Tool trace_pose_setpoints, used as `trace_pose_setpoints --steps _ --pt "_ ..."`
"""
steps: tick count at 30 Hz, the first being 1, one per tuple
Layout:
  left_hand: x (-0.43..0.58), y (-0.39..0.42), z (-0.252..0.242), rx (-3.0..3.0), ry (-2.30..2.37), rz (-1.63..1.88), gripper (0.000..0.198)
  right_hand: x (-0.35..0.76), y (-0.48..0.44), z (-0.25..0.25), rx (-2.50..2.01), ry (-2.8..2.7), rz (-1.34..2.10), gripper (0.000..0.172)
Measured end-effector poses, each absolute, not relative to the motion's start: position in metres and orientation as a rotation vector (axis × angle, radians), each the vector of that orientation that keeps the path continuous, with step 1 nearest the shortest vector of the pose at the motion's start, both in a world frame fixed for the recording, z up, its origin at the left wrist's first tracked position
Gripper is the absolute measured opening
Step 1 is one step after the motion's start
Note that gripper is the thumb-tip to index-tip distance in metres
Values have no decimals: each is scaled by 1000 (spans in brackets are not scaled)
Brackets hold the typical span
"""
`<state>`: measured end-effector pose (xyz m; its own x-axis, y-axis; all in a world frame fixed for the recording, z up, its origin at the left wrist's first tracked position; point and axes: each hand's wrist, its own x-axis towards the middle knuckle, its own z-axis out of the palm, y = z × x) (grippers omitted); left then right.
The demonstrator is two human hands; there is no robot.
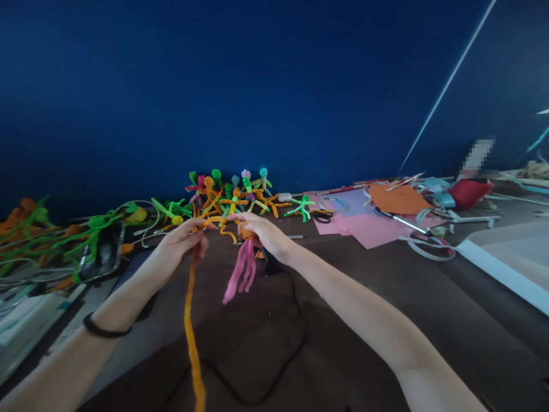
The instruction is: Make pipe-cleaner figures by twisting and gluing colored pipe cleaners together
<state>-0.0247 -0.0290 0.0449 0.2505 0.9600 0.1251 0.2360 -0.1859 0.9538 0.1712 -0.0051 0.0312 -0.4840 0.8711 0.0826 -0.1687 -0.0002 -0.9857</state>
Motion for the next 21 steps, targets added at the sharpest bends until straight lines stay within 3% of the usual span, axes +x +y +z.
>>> trace_pose_setpoints --steps 4,9,21 --pt "-24 -27 41 1690 1185 1018 14 173 -3 30 -746 -1472 1568 26" --pt "-21 -31 43 1908 1315 851 24 170 -4 28 -691 -1511 1594 19" --pt "-36 -31 51 1459 1116 708 20 179 -3 23 -582 -1800 1560 20"
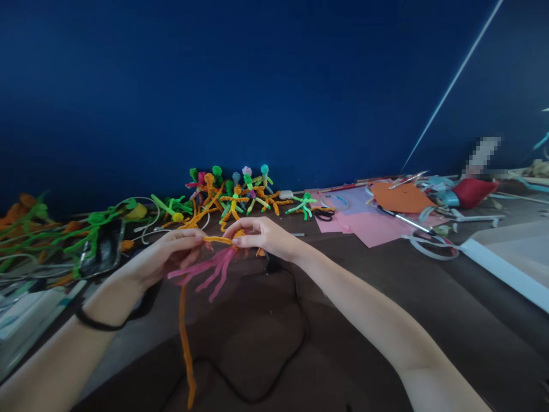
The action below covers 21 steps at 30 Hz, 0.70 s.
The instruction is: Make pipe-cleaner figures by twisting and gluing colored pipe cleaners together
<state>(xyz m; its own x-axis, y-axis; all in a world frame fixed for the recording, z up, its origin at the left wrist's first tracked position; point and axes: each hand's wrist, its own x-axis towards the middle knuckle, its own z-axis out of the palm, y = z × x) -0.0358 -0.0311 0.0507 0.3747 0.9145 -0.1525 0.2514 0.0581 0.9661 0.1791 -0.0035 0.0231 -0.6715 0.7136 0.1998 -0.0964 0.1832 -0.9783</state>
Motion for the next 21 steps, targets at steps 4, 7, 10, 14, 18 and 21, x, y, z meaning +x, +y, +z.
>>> trace_pose_setpoints --steps 4,7,10,14,18,21 --pt "-34 -31 50 1554 1139 677 20 178 -6 26 -573 -1811 1505 22" --pt "-33 -31 48 1594 1151 639 22 177 -7 27 -600 -1802 1464 24" --pt "-33 -30 47 1596 1176 648 23 178 -6 27 -616 -1809 1459 26" --pt "-33 -30 47 1552 1154 660 21 179 -6 27 -617 -1836 1467 27" --pt "-33 -31 49 1482 1166 642 21 179 -6 29 -604 -1844 1484 26" --pt "-33 -32 49 1488 1172 631 22 179 -7 29 -590 -1843 1491 26"
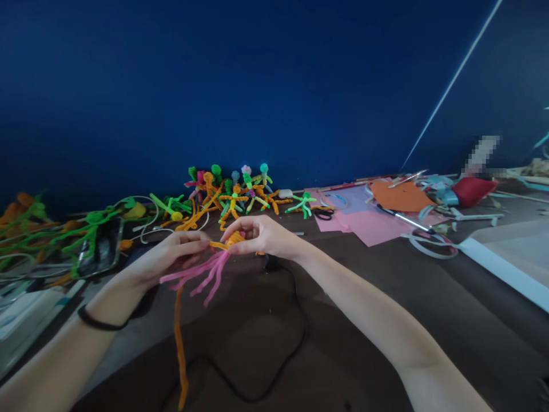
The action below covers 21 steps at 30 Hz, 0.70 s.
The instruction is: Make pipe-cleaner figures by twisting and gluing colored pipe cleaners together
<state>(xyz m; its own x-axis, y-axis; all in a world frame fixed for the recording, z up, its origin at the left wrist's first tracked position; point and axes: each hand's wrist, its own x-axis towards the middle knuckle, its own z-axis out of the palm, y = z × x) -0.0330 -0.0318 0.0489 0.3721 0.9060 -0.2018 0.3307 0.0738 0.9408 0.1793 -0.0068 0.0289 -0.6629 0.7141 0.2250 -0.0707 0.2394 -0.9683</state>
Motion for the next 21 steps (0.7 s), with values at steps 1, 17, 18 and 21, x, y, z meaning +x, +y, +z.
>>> trace_pose_setpoints --steps 1,17,18,21 --pt "-33 -32 48 1501 1169 631 22 179 -7 29 -594 -1851 1487 26" --pt "-31 -30 41 1612 1122 643 26 180 -11 31 -527 -1868 1607 25" --pt "-31 -30 40 1601 1115 646 26 180 -11 31 -516 -1861 1610 25" --pt "-29 -30 39 1559 1104 677 23 180 -12 32 -487 -1838 1615 25"
